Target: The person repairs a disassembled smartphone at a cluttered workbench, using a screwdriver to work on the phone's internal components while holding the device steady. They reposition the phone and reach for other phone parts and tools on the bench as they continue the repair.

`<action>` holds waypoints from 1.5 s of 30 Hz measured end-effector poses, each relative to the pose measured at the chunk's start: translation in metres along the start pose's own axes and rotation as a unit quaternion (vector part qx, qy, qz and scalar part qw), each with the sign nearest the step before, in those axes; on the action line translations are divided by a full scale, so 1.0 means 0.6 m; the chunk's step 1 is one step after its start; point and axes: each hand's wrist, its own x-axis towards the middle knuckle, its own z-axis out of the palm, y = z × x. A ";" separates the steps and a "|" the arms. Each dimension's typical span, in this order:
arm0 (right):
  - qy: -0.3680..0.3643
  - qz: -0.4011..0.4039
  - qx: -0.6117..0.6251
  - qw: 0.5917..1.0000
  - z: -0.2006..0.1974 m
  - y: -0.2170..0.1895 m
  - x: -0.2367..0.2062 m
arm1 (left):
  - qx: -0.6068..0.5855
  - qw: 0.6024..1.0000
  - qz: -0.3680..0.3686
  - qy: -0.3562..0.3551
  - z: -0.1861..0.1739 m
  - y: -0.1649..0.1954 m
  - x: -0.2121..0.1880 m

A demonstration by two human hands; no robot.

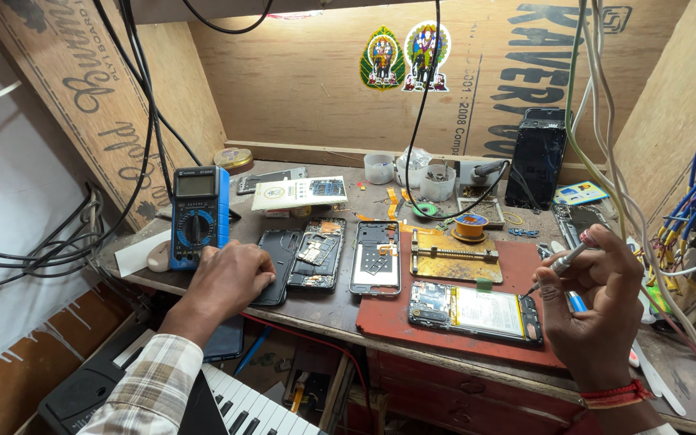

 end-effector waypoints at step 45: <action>-0.004 0.004 -0.003 1.000 0.002 0.004 0.004 | -0.024 0.998 -0.056 -0.009 0.004 -0.006 0.023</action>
